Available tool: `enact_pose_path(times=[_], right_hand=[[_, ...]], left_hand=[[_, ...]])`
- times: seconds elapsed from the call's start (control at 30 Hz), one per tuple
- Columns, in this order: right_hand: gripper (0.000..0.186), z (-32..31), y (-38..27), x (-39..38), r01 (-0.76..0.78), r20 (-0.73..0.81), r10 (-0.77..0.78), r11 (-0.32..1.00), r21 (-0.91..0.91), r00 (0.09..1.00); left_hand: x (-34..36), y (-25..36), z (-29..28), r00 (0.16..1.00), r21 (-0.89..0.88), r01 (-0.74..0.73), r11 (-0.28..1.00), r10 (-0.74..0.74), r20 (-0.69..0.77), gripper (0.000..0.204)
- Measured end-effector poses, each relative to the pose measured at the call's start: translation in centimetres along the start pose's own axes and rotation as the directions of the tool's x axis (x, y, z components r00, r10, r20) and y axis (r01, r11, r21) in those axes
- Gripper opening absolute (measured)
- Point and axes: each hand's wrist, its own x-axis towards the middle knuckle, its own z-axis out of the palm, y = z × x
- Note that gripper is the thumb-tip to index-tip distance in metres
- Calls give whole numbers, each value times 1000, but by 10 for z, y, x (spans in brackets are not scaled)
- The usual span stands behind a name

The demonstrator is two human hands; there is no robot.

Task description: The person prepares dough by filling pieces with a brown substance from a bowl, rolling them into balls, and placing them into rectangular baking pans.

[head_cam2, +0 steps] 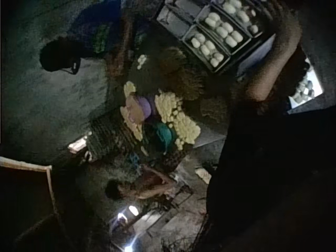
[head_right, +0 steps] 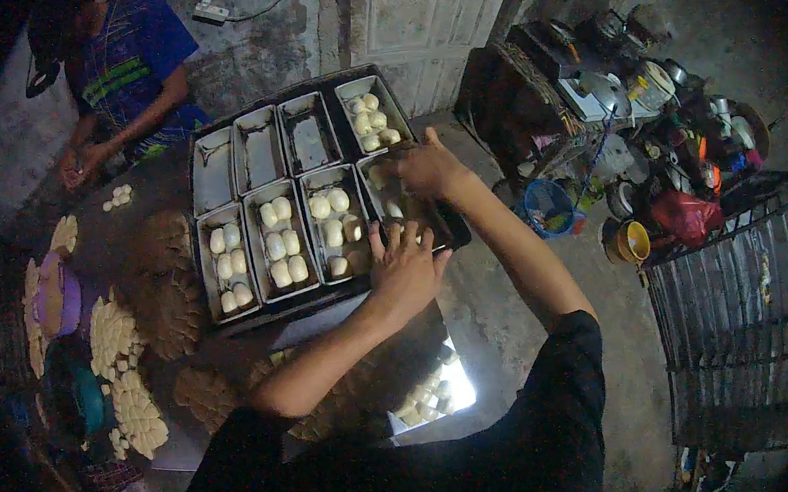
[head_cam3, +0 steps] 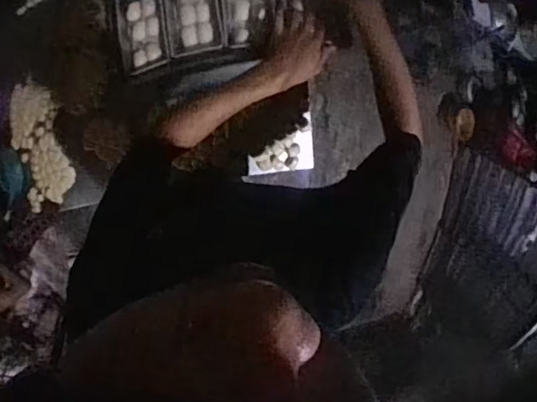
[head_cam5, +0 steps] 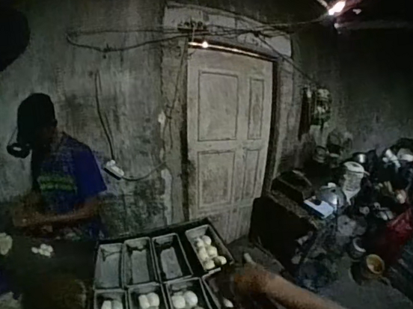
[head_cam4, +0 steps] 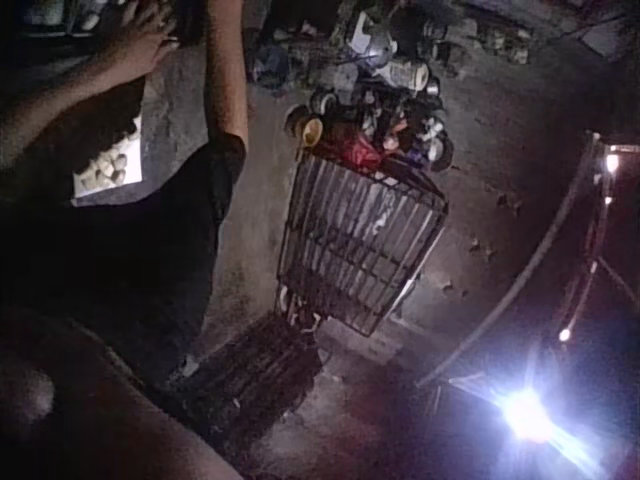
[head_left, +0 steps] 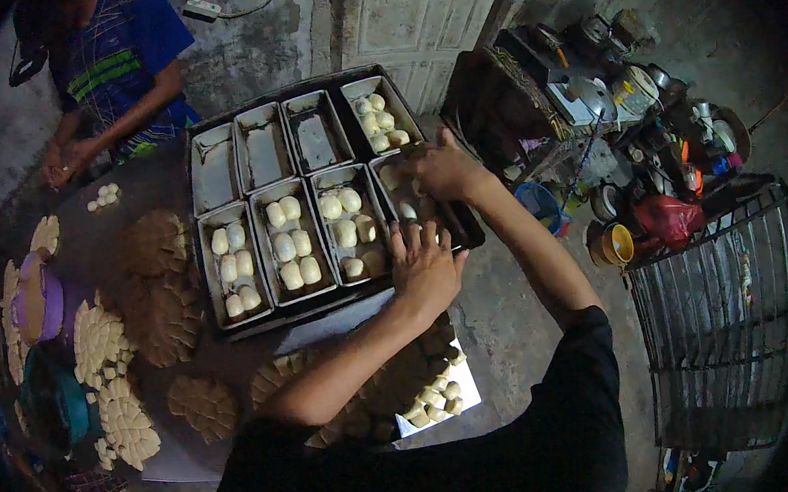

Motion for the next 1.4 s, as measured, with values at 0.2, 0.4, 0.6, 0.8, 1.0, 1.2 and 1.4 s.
enact_pose_path(times=[0.2, 0.4, 0.6, 0.8, 1.0, 1.2, 1.4], right_hand=[[48, -16, -11, 1, -37, -158, 54, 994, 104, 986], [38, -1, -13, 14, -28, -121, 44, 991, 132, 992], [48, -3, -30, -21, 72, 13, -74, 990, 123, 997], [43, 5, -23, -15, 48, 5, -51, 976, 210, 999], [33, -24, -32, -50, 42, -222, 21, 960, 276, 975], [23, -36, -96, -218, -199, -204, 599, 536, 821, 775], [24, 83, -223, -333, -618, 191, 803, 259, 743, 565]], left_hand=[[-6, -4, 5, 999, 66, -21, 998, 23, -34, 45], [-8, -1, 5, 990, 11, -30, 999, 32, -137, 43], [-1, 0, 3, 990, 58, 66, 996, -73, 122, 50], [4, 12, -4, 982, 34, 124, 992, -127, 137, 49], [-18, 6, -23, 996, 0, 6, 1000, -5, 93, 56], [-135, -32, -103, 998, -370, -28, 928, 6, -59, 35], [-212, -31, -80, 963, -586, 267, 765, -184, 198, 17]])
